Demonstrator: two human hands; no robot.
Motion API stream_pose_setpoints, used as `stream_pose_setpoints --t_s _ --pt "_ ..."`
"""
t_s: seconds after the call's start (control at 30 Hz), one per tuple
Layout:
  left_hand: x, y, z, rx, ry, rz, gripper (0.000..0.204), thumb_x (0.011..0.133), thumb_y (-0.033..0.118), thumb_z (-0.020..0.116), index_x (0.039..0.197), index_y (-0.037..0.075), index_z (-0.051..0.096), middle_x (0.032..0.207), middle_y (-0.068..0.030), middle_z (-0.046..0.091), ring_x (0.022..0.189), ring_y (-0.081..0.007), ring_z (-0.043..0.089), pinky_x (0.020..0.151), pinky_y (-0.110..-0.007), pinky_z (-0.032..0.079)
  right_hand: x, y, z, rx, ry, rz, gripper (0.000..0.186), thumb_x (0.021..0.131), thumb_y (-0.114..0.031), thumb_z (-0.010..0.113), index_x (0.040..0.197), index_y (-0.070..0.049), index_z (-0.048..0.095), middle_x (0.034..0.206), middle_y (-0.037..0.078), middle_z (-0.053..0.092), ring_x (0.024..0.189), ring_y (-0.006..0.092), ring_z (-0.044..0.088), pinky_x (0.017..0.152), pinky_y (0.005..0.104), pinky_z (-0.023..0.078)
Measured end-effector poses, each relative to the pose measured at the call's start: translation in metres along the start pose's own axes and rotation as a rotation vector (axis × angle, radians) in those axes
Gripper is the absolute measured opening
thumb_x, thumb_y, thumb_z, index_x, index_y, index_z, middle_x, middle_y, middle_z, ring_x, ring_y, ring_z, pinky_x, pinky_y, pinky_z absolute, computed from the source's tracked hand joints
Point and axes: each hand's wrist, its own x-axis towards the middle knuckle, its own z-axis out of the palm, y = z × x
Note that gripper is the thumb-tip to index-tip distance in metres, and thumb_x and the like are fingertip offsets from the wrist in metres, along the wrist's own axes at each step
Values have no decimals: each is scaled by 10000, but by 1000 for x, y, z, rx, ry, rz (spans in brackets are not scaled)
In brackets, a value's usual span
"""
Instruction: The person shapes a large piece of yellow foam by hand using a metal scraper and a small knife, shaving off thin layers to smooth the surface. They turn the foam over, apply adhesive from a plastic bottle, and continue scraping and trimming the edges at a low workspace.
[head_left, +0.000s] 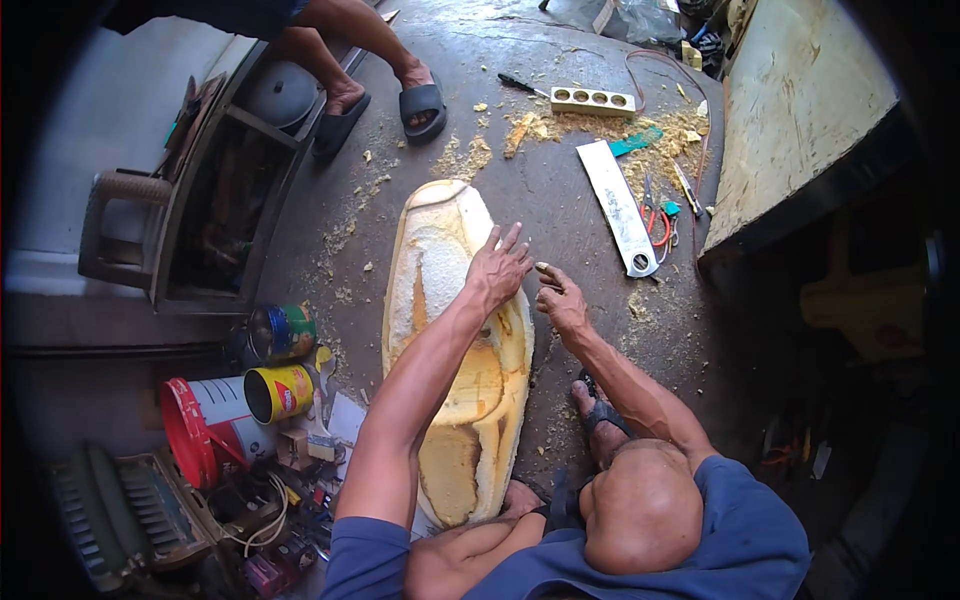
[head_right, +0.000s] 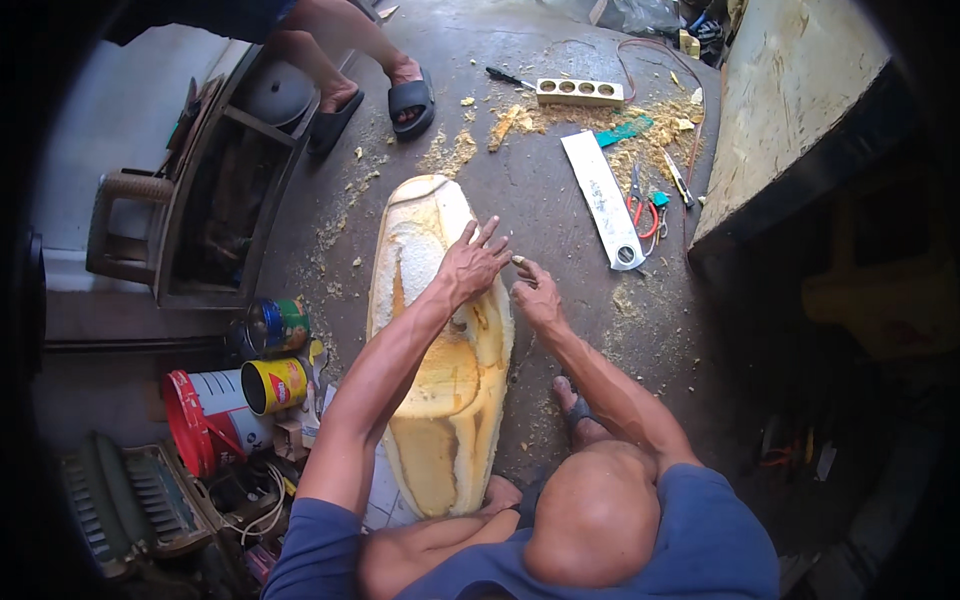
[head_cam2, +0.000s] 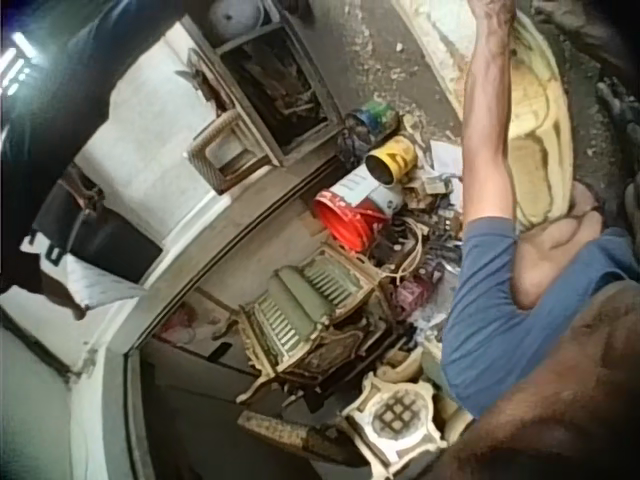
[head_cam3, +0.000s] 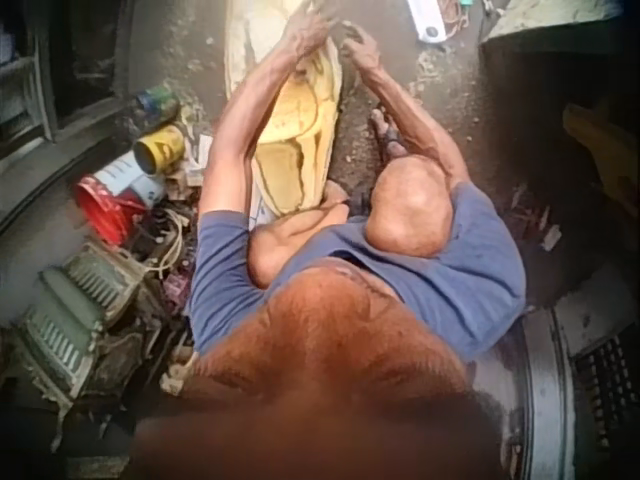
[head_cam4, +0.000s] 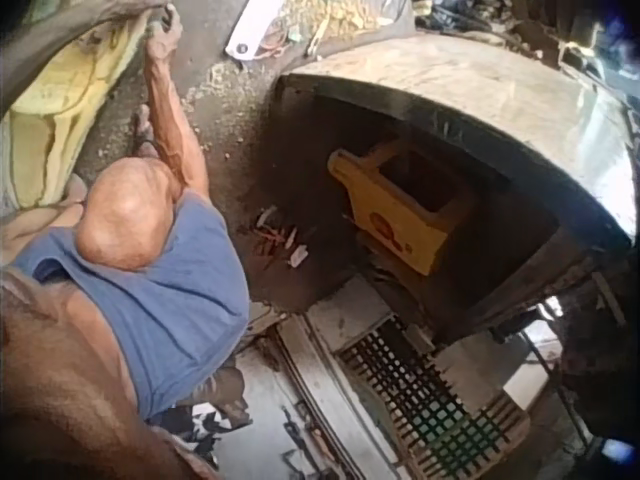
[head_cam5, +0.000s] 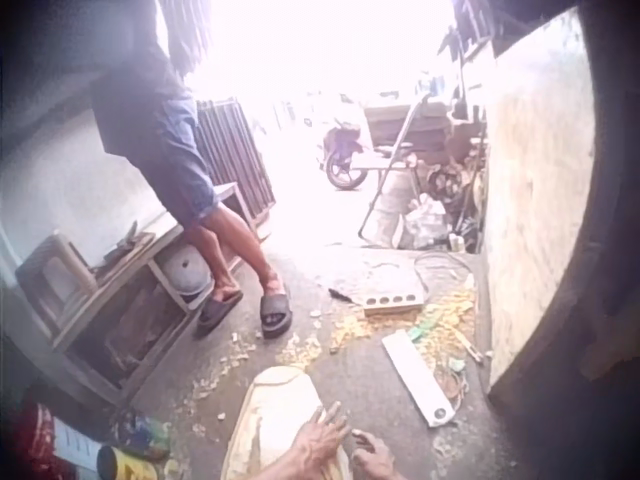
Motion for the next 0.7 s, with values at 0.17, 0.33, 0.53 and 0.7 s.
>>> stream_pose_setpoints --t_s 0.17,0.33,0.53,0.7 --pt "16 12 -34 62 -304 41 302 975 193 480 1189 159 691 1227 -27 644 1331 -242 493 1234 -549 170 7 6 -24 -39 21 18 563 872 -86 554 1434 -97 534 1369 154 557 1103 217 613 861 323 575" --pt "-27 1 -17 -190 119 -46 278 938 161 531 1167 113 682 1203 -65 638 1289 -254 527 1214 -532 244 31 26 -11 -123 -16 -113 520 883 -85 544 1402 -75 559 1285 152 578 1123 239 608 934 347 548" --pt "-44 -6 23 -295 410 -44 300 874 112 606 1157 86 700 1260 -89 647 1301 -294 547 1200 -555 292 44 19 19 -172 -40 -162 468 894 -156 582 1352 -61 600 1254 188 589 1117 298 635 993 378 512" --pt "-42 -3 32 -342 490 -72 284 843 82 644 1118 75 714 1231 -90 658 1286 -294 560 1203 -548 288 46 17 22 -230 -62 -119 410 896 -122 536 1285 -61 650 1233 190 589 1123 327 621 1000 400 498"
